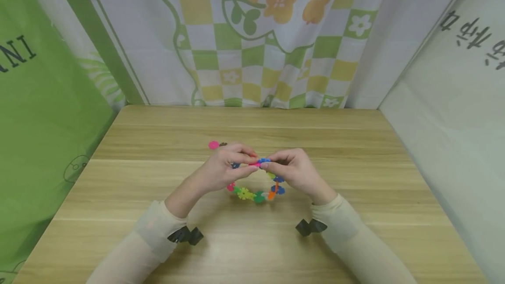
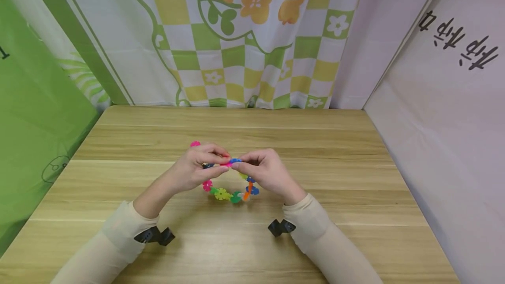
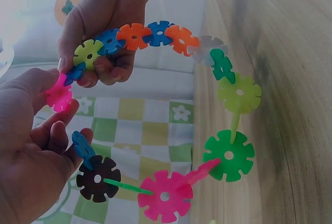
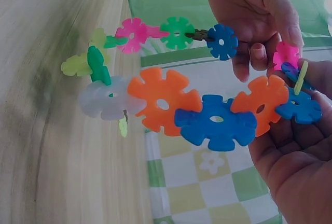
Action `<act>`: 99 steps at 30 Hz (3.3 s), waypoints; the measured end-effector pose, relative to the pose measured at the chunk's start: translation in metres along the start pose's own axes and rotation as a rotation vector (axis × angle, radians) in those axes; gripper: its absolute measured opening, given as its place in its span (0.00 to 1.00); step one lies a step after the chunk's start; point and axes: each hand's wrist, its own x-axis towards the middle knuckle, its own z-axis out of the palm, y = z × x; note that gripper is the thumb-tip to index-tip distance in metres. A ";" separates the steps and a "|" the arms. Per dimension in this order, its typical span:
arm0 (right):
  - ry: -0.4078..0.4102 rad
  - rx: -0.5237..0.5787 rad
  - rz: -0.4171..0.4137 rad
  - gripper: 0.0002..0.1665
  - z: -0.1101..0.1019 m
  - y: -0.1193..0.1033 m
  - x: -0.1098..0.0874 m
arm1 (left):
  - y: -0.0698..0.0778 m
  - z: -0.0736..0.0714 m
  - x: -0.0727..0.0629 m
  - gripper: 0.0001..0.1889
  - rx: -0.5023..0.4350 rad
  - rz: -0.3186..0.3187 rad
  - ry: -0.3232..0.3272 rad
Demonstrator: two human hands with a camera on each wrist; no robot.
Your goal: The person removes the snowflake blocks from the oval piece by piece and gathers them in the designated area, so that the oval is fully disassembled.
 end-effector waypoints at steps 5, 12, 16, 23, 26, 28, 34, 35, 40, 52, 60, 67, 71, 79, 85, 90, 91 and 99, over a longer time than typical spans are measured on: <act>-0.011 -0.030 -0.010 0.08 0.000 -0.002 -0.001 | 0.003 0.000 0.000 0.08 0.018 0.022 0.012; -0.044 -0.075 -0.047 0.08 -0.001 -0.004 -0.001 | 0.002 0.002 0.001 0.08 0.044 0.053 0.038; -0.044 -0.083 -0.072 0.08 -0.001 -0.003 -0.001 | 0.003 0.002 0.001 0.08 0.049 0.062 0.036; -0.037 -0.074 -0.100 0.09 0.000 -0.003 -0.001 | 0.003 0.001 0.002 0.08 0.037 0.037 0.026; -0.029 -0.071 -0.098 0.08 0.000 -0.002 -0.001 | 0.003 0.001 0.002 0.08 0.029 0.027 0.021; -0.021 -0.071 -0.091 0.08 0.000 -0.002 -0.001 | 0.004 0.001 0.002 0.08 0.025 0.028 0.018; 0.005 -0.076 -0.069 0.08 0.000 -0.002 -0.001 | 0.001 0.002 0.003 0.09 0.024 0.018 0.013; 0.009 -0.075 -0.064 0.08 0.001 -0.002 -0.001 | 0.001 0.002 0.003 0.09 0.025 0.015 0.013; 0.023 -0.065 -0.043 0.08 0.001 -0.002 0.000 | 0.000 0.002 0.004 0.09 0.042 0.041 0.015; 0.048 -0.049 -0.002 0.08 -0.001 0.001 -0.001 | -0.025 -0.013 0.011 0.19 0.009 -0.314 0.028; 0.031 -0.015 -0.004 0.10 -0.001 0.000 -0.003 | -0.081 -0.021 0.014 0.18 -0.044 -0.523 0.103; 0.017 0.008 -0.008 0.09 0.001 0.001 -0.003 | -0.119 -0.013 0.015 0.20 0.096 -0.551 0.040; 0.020 0.009 -0.012 0.09 0.001 0.000 -0.003 | -0.133 -0.008 0.017 0.19 0.182 -0.550 -0.044; 0.007 0.016 0.016 0.08 0.001 0.000 -0.004 | -0.139 -0.006 0.018 0.19 0.315 -0.633 -0.185; 0.018 0.004 0.016 0.08 -0.001 0.002 -0.005 | -0.131 -0.002 0.020 0.18 0.311 -0.613 -0.187; 0.004 0.016 0.010 0.08 -0.002 0.002 -0.004 | -0.121 0.000 0.020 0.18 0.237 -0.590 -0.177; 0.002 0.015 0.009 0.08 -0.002 0.002 -0.004 | -0.116 -0.002 0.020 0.18 0.216 -0.590 -0.167; 0.002 0.008 0.002 0.07 -0.002 0.002 -0.001 | -0.065 -0.037 0.028 0.16 0.128 -0.515 -0.024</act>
